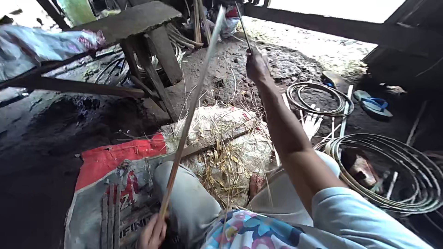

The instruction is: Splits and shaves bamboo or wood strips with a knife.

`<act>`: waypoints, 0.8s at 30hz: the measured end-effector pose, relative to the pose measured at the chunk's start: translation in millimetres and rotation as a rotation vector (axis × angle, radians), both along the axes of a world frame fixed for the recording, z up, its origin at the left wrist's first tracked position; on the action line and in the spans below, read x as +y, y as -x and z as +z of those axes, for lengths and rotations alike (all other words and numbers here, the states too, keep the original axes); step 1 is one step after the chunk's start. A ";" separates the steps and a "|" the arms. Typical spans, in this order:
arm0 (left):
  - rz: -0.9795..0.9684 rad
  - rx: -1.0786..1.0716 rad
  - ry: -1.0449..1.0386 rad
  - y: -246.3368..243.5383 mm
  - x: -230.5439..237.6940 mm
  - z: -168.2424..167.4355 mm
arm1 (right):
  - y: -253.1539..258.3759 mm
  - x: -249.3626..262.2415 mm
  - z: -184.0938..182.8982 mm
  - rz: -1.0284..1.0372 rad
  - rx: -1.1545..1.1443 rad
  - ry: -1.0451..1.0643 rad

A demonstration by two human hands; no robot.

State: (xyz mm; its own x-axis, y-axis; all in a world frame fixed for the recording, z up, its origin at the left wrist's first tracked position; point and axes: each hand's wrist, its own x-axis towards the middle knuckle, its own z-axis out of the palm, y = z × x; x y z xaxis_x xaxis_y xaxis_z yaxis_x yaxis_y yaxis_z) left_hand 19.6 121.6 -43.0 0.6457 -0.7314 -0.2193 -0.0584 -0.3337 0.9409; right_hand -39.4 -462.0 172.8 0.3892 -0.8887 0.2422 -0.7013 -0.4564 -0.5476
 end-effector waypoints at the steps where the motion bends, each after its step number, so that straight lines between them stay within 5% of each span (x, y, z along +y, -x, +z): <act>1: 0.018 -0.041 0.022 -5.5 -40.8 11.4 | -7.0 23.1 -11.6 0.059 -0.021 -0.003; 6: 0.089 -0.356 0.026 -32.5 -208.7 82.0 | -24.2 171.2 -76.9 0.347 -0.003 0.008; 10: 0.135 -0.549 -0.020 -25.2 -252.6 109.8 | -19.0 226.0 -132.0 0.455 -0.018 0.142; 18: 0.134 -0.743 -0.070 -13.6 -255.8 119.1 | -30.4 212.5 -116.3 0.420 -0.047 0.324; 24: 0.007 -0.580 -0.091 5.8 -211.6 96.3 | -44.4 123.8 -78.0 0.153 0.098 -0.053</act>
State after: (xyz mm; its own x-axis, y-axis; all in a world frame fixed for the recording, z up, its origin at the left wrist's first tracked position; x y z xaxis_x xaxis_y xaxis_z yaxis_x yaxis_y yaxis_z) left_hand 13.8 -90.0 53.3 0.6837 -0.7214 0.1098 -0.5526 -0.4136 0.7235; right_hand 5.0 -338.1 94.8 0.5400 -0.8280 0.1509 -0.6775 -0.5340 -0.5058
